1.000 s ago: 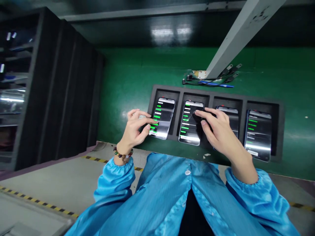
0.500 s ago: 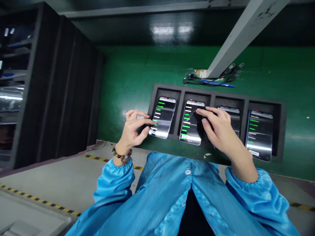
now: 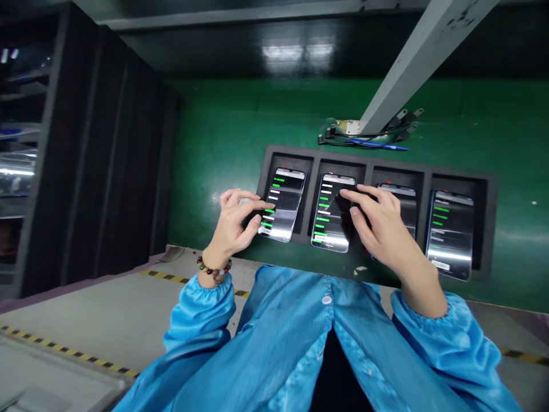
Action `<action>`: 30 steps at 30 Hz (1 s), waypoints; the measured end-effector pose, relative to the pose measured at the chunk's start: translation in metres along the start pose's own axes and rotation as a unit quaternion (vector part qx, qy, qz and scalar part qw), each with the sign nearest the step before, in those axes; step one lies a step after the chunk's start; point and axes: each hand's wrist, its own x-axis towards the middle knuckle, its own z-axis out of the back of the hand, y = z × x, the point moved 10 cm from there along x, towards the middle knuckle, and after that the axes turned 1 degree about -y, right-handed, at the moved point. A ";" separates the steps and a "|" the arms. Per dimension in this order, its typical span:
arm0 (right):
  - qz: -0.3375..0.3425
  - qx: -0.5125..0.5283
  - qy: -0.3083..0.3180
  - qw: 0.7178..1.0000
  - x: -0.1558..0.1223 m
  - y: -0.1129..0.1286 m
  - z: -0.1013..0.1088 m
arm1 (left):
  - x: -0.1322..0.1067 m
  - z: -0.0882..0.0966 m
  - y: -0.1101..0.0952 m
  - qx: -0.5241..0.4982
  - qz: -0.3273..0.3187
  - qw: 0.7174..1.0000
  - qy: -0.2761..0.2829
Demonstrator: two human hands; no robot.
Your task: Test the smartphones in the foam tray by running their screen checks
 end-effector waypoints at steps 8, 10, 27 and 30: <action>0.052 0.014 0.015 0.998 -0.023 0.020 -0.004 | -0.007 0.010 -0.004 -0.007 -0.030 0.998 -0.057; 0.051 0.009 0.014 0.999 -0.024 0.020 -0.004 | -0.010 0.012 -0.007 -0.009 -0.048 0.997 -0.062; -0.122 -0.046 -0.148 0.980 -0.110 -0.059 0.078 | -0.004 0.013 0.010 -0.039 0.020 0.993 -0.105; -0.110 -0.034 -0.143 0.983 -0.114 -0.060 0.074 | 0.006 0.007 0.015 -0.062 0.076 0.987 -0.125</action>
